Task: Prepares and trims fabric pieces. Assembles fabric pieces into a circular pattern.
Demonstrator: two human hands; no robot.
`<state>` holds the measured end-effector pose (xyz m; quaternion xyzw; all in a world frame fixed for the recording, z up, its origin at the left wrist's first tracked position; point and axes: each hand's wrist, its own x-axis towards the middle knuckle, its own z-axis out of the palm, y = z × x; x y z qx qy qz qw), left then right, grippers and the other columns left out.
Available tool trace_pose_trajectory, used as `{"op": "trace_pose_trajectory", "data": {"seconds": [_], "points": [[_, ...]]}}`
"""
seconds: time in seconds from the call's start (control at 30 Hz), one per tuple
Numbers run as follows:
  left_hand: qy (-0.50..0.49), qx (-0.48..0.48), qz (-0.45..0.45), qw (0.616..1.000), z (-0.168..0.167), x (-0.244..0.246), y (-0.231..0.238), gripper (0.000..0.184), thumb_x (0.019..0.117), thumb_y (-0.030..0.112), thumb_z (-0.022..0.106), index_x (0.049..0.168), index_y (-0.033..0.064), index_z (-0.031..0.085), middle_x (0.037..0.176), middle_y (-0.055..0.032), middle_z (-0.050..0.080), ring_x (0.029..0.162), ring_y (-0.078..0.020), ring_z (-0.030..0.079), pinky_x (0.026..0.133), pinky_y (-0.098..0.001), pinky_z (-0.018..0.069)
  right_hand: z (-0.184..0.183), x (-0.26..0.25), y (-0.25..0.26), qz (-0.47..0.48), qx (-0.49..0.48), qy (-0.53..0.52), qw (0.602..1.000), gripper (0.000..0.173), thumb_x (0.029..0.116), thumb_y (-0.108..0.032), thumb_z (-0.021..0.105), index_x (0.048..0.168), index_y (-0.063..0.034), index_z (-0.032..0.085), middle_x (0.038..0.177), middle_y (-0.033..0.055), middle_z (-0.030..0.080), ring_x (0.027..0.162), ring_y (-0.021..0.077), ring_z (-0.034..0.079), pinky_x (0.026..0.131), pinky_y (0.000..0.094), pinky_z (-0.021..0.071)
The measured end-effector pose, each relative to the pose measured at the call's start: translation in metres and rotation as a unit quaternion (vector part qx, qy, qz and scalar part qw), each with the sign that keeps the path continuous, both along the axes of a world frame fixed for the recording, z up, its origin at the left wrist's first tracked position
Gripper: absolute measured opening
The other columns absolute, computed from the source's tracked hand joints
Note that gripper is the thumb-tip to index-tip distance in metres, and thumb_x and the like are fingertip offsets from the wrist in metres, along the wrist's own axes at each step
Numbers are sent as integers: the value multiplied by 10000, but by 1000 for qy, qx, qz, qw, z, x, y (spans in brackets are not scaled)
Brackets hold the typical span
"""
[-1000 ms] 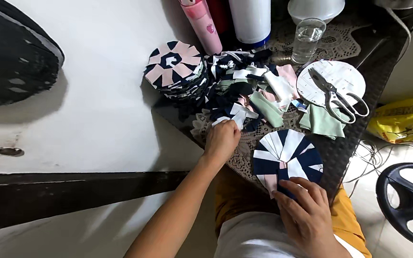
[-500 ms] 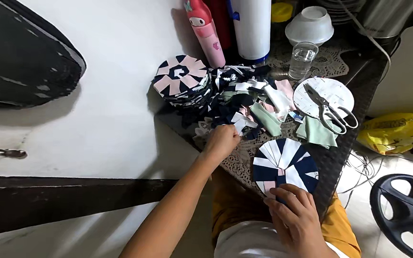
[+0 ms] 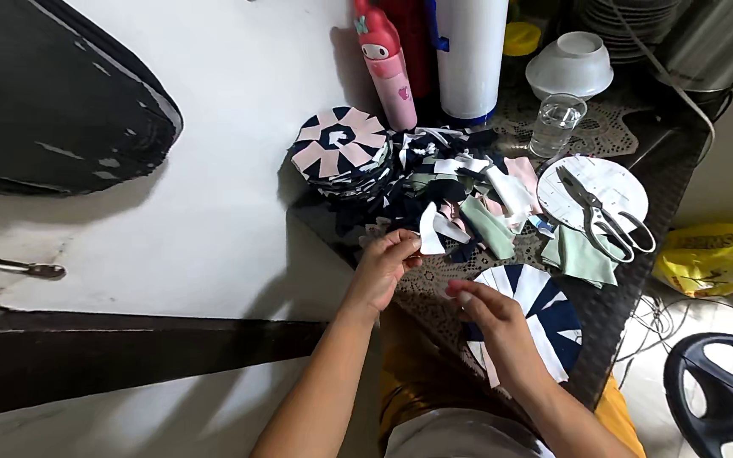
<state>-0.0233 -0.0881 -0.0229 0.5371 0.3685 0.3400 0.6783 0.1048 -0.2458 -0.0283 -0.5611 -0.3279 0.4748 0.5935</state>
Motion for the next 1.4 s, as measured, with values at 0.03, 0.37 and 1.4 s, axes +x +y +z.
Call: {"op": "trace_pose_trajectory", "data": {"seconds": [0.03,0.37,1.4], "points": [[-37,6,5,999,-5,-1,-7,228,996,4,438,900,83,630,849,2,698,801,-80,680,782,-246,579,4,-1,8,-3,-24,81,996,308,1077,-147,465,1238,29,659,1115,61,712,953,90,684,836,265,567],[-243,-14,28,970,-35,9,-76,211,955,326,692,1057,143,668,993,13,726,916,-90,708,839,-279,596,14,11,4,-6,24,137,990,115,982,-28,594,906,-31,681,796,-4,704,733,57,675,707,224,576],[82,196,-194,958,-25,23,-152,201,900,32,665,1101,12,675,977,18,720,864,-2,688,754,-153,586,-25,42,-162,-155,-25,-97,983,24,909,-69,706,933,-69,705,780,-62,725,684,3,690,656,181,602]]}}
